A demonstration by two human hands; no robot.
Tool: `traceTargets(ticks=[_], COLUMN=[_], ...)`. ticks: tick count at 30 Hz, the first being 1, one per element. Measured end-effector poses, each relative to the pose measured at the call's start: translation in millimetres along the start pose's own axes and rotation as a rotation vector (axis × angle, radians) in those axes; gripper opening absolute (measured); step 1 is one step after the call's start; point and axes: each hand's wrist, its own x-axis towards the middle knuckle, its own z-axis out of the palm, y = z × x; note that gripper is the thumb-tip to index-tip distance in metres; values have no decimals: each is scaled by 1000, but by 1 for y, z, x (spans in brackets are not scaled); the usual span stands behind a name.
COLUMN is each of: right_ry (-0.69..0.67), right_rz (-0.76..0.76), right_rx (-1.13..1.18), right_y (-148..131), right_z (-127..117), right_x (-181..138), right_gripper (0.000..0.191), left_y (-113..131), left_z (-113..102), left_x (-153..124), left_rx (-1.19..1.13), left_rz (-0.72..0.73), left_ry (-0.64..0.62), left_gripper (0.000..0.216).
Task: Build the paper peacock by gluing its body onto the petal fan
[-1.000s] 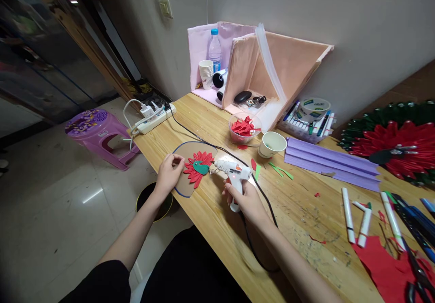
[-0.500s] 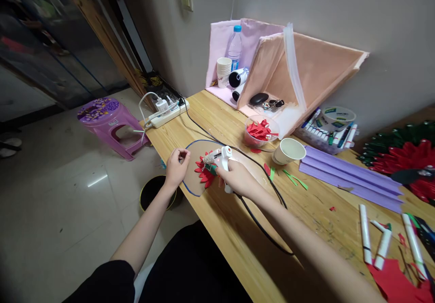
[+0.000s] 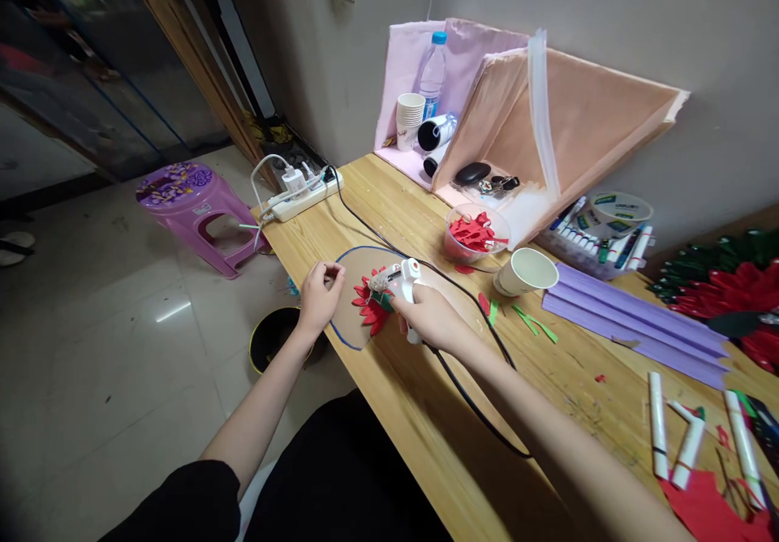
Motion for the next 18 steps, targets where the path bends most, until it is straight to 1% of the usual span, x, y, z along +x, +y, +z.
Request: traceTargets(ticks=[6,11,18], right_ry=[11,8,12], right_rz=[19,2,-5], right_rx=[-3,-20,-9], right_y=[-2,0,1], right_z=[-1,0,0], right_x=[-1,0,1], right_gripper=[35,38,37], left_y=[0,0,0], left_z=[0,0,0], left_x=[0,0,0], left_rx=[3,8,7], left_rz=[1,1,4], left_ry=[3,2,3], left_gripper=[7,7,7])
